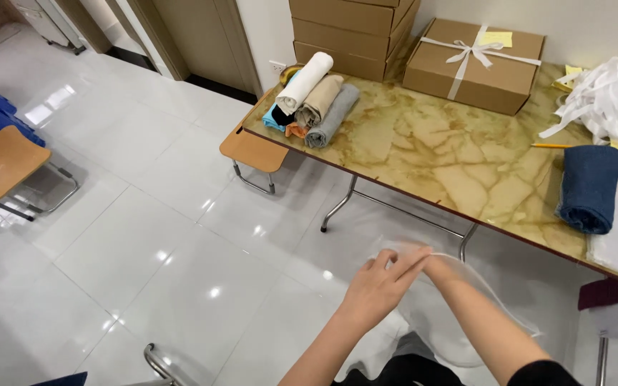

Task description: The person ties a white ribbon around a cardboard box and writes on a yellow sticky note attached to it. Then, they place a folded blue garment into a clear plastic bag and seal it.

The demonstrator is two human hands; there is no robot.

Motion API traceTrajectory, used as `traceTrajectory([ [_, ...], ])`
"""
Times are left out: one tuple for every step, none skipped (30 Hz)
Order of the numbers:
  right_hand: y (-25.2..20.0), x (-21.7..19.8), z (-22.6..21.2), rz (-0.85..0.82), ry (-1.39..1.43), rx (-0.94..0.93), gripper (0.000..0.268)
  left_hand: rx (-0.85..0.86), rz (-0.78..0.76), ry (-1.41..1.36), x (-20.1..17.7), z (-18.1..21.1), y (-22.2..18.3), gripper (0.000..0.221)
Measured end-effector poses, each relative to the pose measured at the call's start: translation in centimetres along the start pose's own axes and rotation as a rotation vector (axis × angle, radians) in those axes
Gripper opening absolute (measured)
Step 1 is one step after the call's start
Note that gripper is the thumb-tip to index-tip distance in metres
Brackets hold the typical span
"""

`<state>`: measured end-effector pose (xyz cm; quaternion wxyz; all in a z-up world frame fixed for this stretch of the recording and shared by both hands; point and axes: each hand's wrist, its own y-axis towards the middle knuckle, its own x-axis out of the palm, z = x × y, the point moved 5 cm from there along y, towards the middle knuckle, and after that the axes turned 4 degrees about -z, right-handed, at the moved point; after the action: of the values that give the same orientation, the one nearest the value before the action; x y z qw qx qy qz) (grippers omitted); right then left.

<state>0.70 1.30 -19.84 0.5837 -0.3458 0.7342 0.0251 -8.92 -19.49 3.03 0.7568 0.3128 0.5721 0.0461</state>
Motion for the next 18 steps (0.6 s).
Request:
traceTrajectory([
  [-1.5,-2.0,-1.7,-0.008,0.002,0.005,0.077,-0.003,-0.006,-0.007,-0.9,0.5,0.3,0.081],
  [-2.1,-5.6,-3.8,0.146,0.083,-0.090,0.077,0.045,0.092,-0.002,-2.1,0.6,1.2,0.064],
  [-3.0,-9.1,-5.8,0.300,0.162,-0.186,0.077,0.094,0.190,0.003,-3.3,0.8,2.0,0.048],
  [-2.9,-10.2,-6.6,0.300,0.159,-0.183,0.077,0.094,0.192,0.000,-3.7,0.8,2.5,0.048],
  [-3.0,-11.8,-7.1,0.417,0.180,-0.144,0.078,0.106,0.276,0.008,-4.6,0.9,2.9,0.036],
  [-3.1,-13.2,-7.7,0.533,0.202,-0.106,0.079,0.118,0.359,0.018,-5.3,1.0,3.1,0.026],
  [-3.1,-13.2,-7.6,0.532,0.200,-0.106,0.079,0.116,0.359,0.017,-5.1,1.0,2.8,0.026],
  [-3.1,-13.1,-7.8,0.488,0.194,-0.096,0.073,0.113,0.349,0.017,-5.0,0.9,2.5,0.037],
  [-3.0,-12.9,-8.0,0.444,0.188,-0.086,0.067,0.110,0.339,0.017,-5.0,0.8,2.2,0.050],
  [-3.2,-12.8,-8.0,0.445,0.189,-0.086,0.067,0.111,0.338,0.017,-5.8,1.2,2.0,0.050],
  [-3.2,-12.4,-7.9,0.381,0.178,-0.070,0.058,0.115,0.339,0.013,-6.5,1.7,1.8,0.047],
  [-3.0,-12.4,-7.9,0.324,0.164,-0.056,0.050,0.124,0.347,0.011,-7.3,1.9,1.9,0.045],
  [-2.9,-12.8,-7.8,0.332,0.164,-0.057,0.050,0.130,0.351,0.014,-7.6,1.9,2.1,0.045],
  [-3.0,-12.4,-7.7,0.268,0.153,-0.040,0.042,0.128,0.353,-0.052,-8.0,2.1,2.0,0.045],
  [-3.2,-11.9,-7.7,0.204,0.141,-0.023,0.034,0.125,0.355,-0.118,-8.4,2.3,1.8,0.046],
  [-3.3,-12.0,-7.7,0.202,0.144,-0.022,0.034,0.124,0.351,-0.119,-8.8,2.3,1.8,0.046],
  [-3.3,-11.7,-7.6,0.134,0.134,-0.006,0.028,0.142,0.334,-0.149,-9.2,2.3,1.7,0.052],
  [-3.5,-11.2,-7.5,0.065,0.125,0.012,0.025,0.157,0.316,-0.182,-9.5,2.4,1.6,0.059],
])
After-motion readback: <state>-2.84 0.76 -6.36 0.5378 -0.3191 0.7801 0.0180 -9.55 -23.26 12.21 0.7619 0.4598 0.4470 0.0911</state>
